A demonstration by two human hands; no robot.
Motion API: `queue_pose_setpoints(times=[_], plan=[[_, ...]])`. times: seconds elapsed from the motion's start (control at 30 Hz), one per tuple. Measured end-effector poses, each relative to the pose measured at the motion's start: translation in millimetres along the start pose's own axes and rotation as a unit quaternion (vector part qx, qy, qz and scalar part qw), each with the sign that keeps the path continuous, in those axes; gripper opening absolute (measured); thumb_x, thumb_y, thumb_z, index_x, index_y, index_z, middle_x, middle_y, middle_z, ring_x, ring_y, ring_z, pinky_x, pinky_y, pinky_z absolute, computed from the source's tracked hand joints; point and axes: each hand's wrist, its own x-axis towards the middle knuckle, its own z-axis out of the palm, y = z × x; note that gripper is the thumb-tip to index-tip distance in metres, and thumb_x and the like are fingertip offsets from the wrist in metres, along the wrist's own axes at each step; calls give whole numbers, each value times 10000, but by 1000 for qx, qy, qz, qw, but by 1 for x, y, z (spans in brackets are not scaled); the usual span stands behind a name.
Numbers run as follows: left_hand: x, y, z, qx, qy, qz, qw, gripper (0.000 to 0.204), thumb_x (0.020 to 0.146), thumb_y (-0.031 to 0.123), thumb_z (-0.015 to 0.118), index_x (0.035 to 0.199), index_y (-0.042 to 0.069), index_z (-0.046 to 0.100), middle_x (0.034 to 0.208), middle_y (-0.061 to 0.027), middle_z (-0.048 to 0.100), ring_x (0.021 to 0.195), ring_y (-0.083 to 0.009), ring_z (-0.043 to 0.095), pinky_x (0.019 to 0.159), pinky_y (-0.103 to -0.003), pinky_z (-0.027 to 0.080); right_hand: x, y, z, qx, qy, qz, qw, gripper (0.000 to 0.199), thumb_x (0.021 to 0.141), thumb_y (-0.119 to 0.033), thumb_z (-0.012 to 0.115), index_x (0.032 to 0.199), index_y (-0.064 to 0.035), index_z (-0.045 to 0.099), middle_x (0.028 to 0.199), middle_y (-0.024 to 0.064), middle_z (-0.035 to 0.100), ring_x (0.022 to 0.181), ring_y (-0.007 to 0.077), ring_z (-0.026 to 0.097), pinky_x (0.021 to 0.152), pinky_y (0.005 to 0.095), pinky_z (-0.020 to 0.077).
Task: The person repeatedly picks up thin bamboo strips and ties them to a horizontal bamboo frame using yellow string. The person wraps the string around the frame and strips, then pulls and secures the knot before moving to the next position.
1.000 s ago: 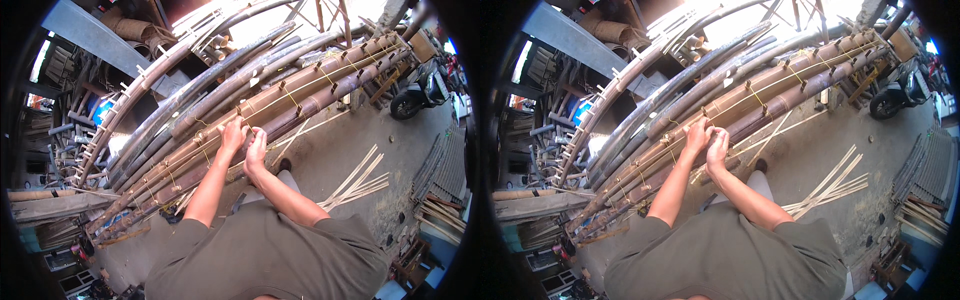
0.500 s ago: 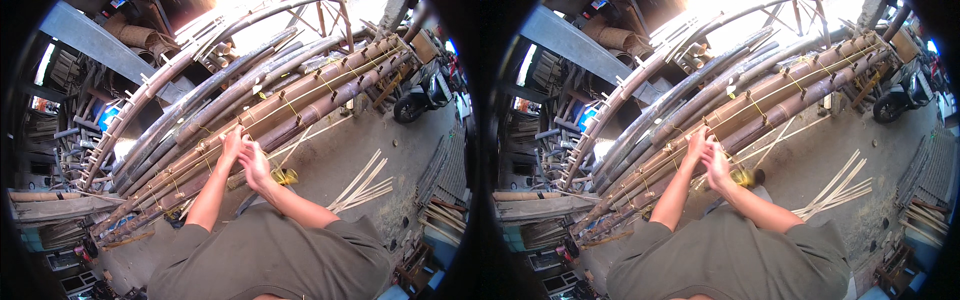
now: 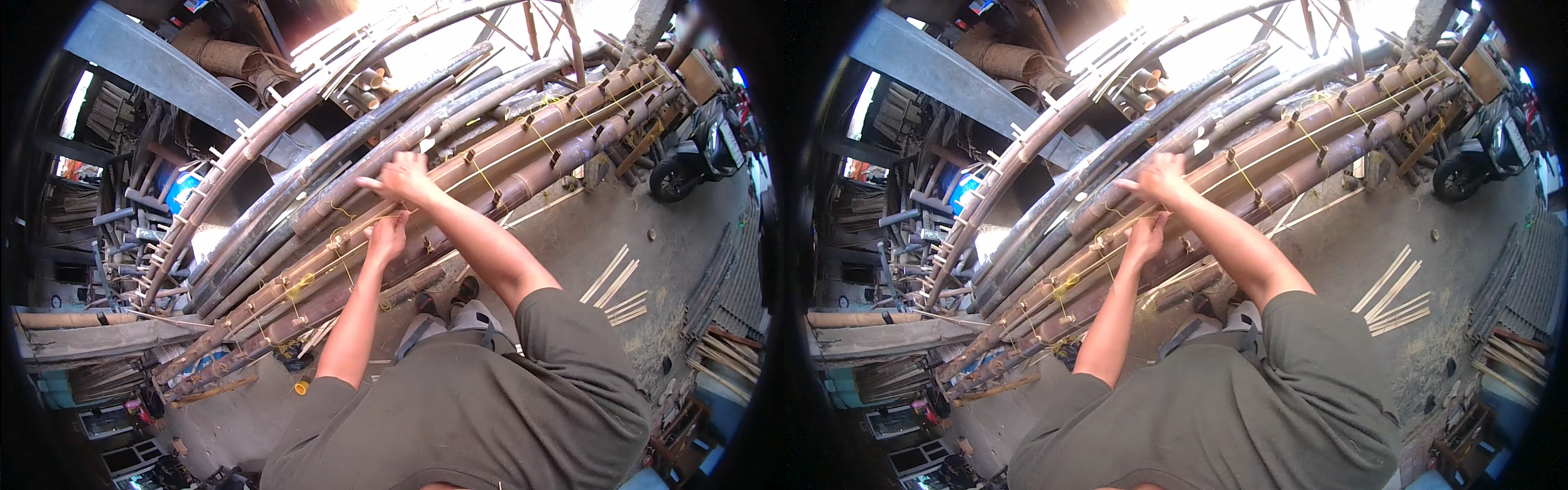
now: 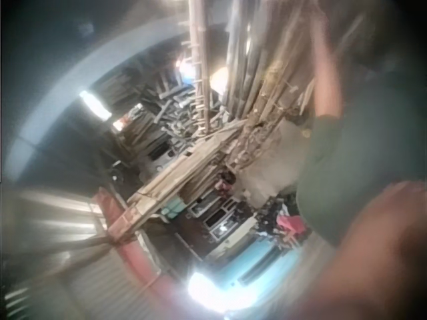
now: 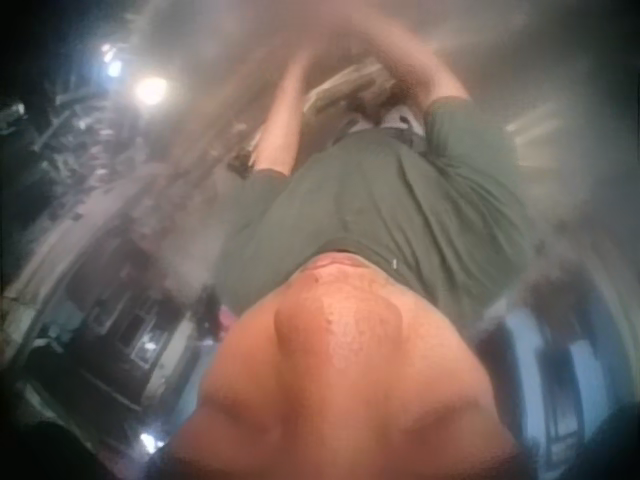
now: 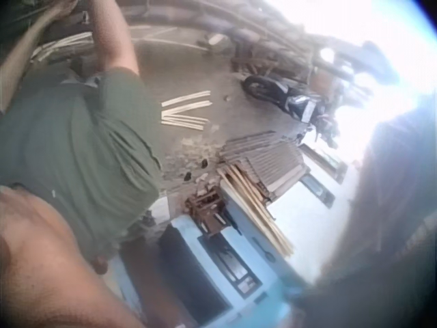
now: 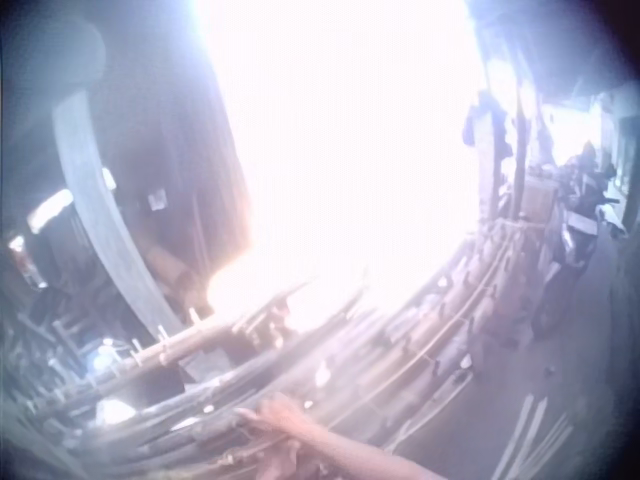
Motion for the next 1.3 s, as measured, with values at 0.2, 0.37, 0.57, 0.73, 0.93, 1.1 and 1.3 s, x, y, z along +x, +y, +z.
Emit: queue_pose_setpoints(times=[0.2, 0.37, 0.57, 0.73, 0.93, 1.1, 1.3], plan=[[0, 0, 0, 35, -3, -37, 999, 346, 1011, 380, 412, 1004, 145, 665, 871, -138, 686, 886, -318, 640, 914, -509, 286, -53, 22, -12, 612, -36, -131, 779, 415, 988, -373, 496, 800, -20, 608, 713, 4, 573, 659, 116, 505, 616, 289, 452], [-7, 12, 8, 91, 91, 28, 991, 192, 982, 250, 518, 959, 148, 679, 781, -43, 677, 783, -195, 634, 906, -420, 347, -166, 53, 139, 285, 56, -278, 916, 462, 962, -315, 511, 649, 21, 563, 644, 255, 568, 627, 450, 547, 656, 505, 446], [71, 66, -45, -256, 121, 74, 956, 217, 982, 142, 511, 957, 12, 683, 661, -37, 624, 613, -71, 583, 573, -247, 449, -168, 46, 125, 332, 49, -143, 931, 437, 928, -316, 532, 647, 14, 589, 629, 254, 559, 643, 433, 580, 653, 506, 473], [132, -55, 8, -5, 144, 121, 982, 253, 952, 218, 491, 1033, 79, 687, 966, -172, 686, 917, -366, 657, 795, -444, 509, -175, 21, 137, 222, 95, -189, 952, 349, 891, -265, 571, 650, -13, 572, 682, 201, 596, 744, 371, 613, 805, 446, 473], [69, -48, -95, 18, -23, 52, 998, 454, 961, 382, 519, 1188, -5, 589, 972, -248, 666, 965, -391, 649, 808, -454, 504, -207, -71, 157, 290, 23, -138, 947, 406, 883, -269, 615, 1190, -8, 573, 1085, 214, 630, 1043, 354, 602, 963, 412, 446], [-45, -123, -151, 117, 5, 46, 992, 343, 977, 299, 449, 1098, 31, 627, 990, -267, 663, 932, -437, 643, 815, -509, 504, -206, -146, 205, 857, -127, 133, 482, 413, 942, -308, 588, 1286, -83, 549, 1159, 67, 621, 1006, 172, 603, 901, 354, 473], [-98, -119, -112, 116, -58, 15, 991, 367, 878, 274, 664, 1164, 59, 579, 1101, -242, 644, 1050, -386, 619, 874, -462, 493, -142, -220, 140, 872, 290, 47, 392, 237, 950, -255, 498, 768, -114, 554, 704, 19, 565, 645, 136, 522, 639, 299, 460]])
